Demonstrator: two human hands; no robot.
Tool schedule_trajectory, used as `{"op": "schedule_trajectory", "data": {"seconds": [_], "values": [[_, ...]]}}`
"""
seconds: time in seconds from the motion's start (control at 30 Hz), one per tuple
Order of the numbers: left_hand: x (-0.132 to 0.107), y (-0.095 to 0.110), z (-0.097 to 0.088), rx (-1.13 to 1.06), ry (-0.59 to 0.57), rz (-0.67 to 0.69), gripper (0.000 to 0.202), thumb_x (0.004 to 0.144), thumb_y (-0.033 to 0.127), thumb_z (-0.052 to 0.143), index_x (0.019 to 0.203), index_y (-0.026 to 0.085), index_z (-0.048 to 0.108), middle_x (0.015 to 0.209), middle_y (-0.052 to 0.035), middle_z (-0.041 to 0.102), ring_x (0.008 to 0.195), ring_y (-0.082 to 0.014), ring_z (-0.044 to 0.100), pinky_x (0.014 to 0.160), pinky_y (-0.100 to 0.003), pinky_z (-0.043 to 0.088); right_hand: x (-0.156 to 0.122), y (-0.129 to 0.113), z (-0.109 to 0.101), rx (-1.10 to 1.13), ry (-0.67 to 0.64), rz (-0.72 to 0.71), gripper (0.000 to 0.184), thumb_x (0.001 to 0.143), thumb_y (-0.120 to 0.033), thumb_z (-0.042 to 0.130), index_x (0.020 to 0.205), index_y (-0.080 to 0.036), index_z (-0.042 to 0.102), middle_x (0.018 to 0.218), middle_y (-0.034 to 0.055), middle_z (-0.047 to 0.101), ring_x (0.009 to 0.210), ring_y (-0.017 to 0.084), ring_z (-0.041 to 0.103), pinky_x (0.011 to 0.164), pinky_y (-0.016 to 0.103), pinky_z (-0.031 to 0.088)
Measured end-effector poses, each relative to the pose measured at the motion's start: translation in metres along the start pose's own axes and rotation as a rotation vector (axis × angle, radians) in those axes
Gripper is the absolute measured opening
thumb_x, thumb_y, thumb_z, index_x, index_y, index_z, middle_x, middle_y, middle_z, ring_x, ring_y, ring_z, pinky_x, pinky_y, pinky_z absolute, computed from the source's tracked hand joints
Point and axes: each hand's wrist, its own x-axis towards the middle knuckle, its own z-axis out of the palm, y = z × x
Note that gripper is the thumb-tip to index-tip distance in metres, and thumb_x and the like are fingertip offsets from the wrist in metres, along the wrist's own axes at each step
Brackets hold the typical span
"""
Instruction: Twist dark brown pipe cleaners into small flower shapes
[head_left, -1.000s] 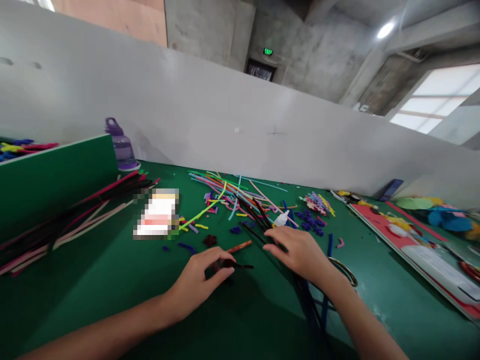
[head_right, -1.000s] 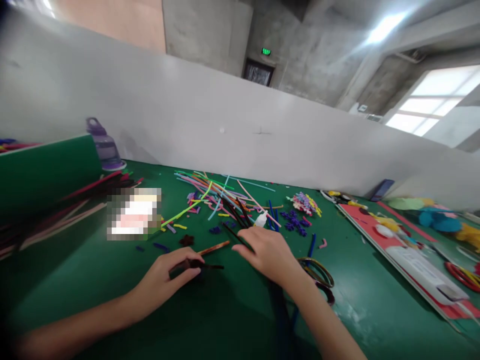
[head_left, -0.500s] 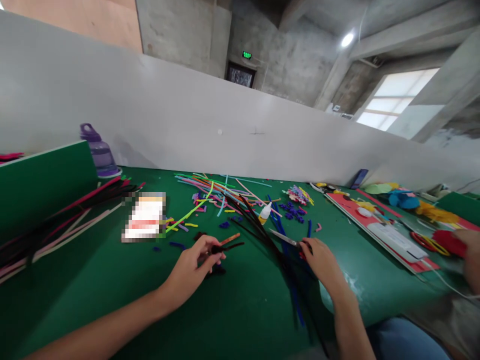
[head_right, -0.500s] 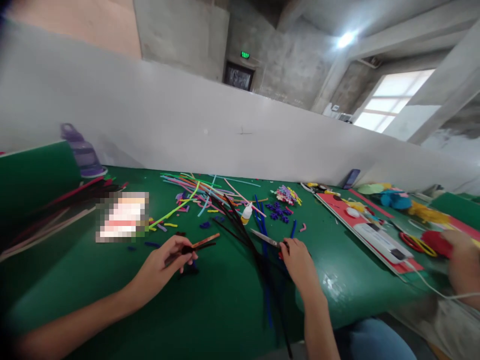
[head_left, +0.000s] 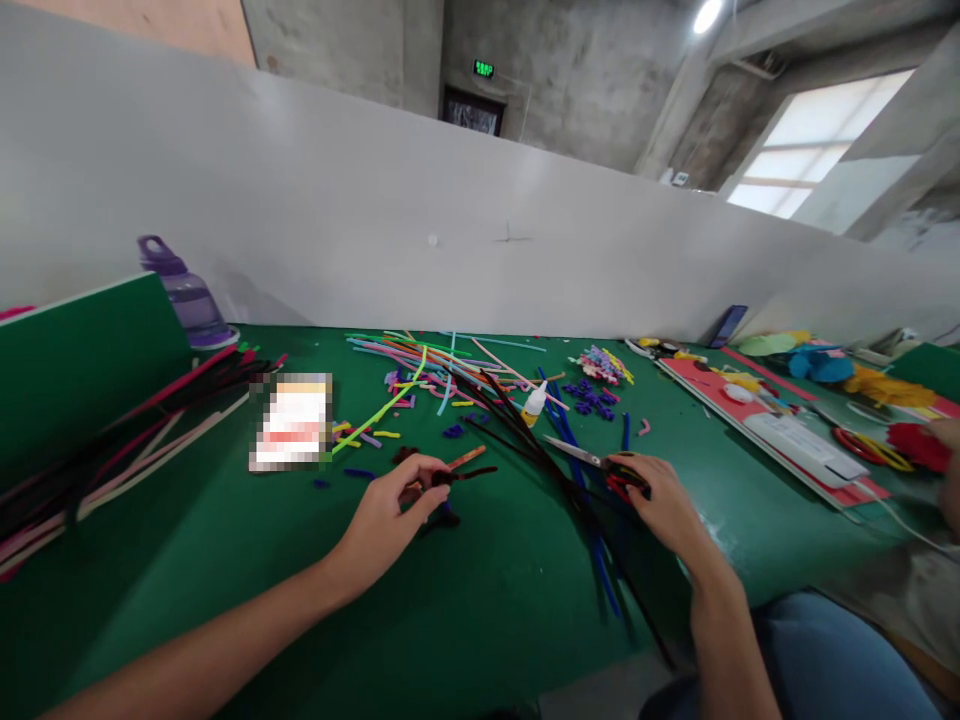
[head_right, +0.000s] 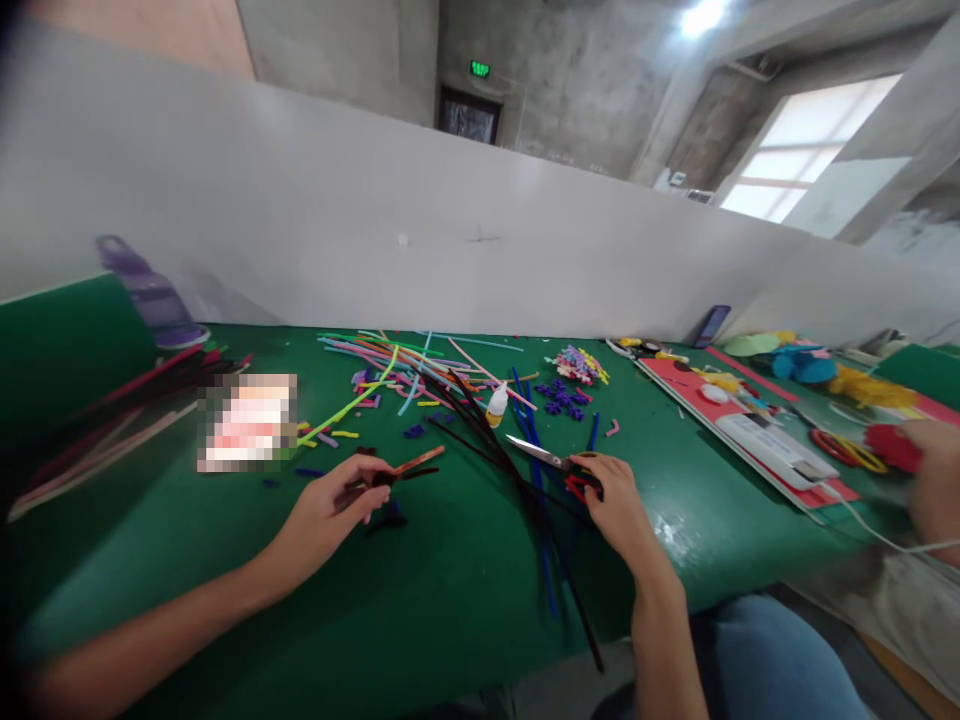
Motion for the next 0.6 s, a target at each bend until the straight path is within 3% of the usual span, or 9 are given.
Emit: {"op": "schedule_trajectory", "data": {"seconds": [0.3,0.47,0.6], "values": [[0.001,-0.002,0.001,-0.145,-0.062,-0.034,0.022,0.086,0.028,0.05,0.104,0.016,0.056,0.085,-0.0064,0.067,0.074,-0.0169,0.059,0.059,-0.026,0.046,0.001,-0.028,-0.012,-0.064,0.343,-0.014,0.056,0.074,-0.016,0.052,0.13,-0.018,0.046,0.096,0.0087,0.057,0.094,0.025,0.052,0.09,0.042,0.042],[0.004,-0.004,0.001,-0.223,-0.064,-0.046,0.023,0.087,0.027,0.05,0.105,0.015,0.055,0.088,-0.0074,0.067,0.072,-0.0161,0.058,0.06,-0.026,0.046,0.0,-0.041,-0.016,-0.08,0.55,0.126,0.067,0.076,-0.03,0.061,0.137,-0.017,0.037,0.096,0.0097,0.056,0.093,0.026,0.052,0.089,0.043,0.043],[0.007,-0.005,0.001,-0.333,-0.056,-0.053,0.023,0.087,0.027,0.052,0.104,0.013,0.057,0.085,-0.0076,0.067,0.067,-0.0141,0.057,0.059,-0.026,0.046,-0.002,-0.044,-0.019,0.061,0.634,0.249,0.085,0.074,-0.035,0.064,0.145,-0.019,0.02,0.112,0.0129,0.053,0.096,0.026,0.052,0.082,0.042,0.046]]}}
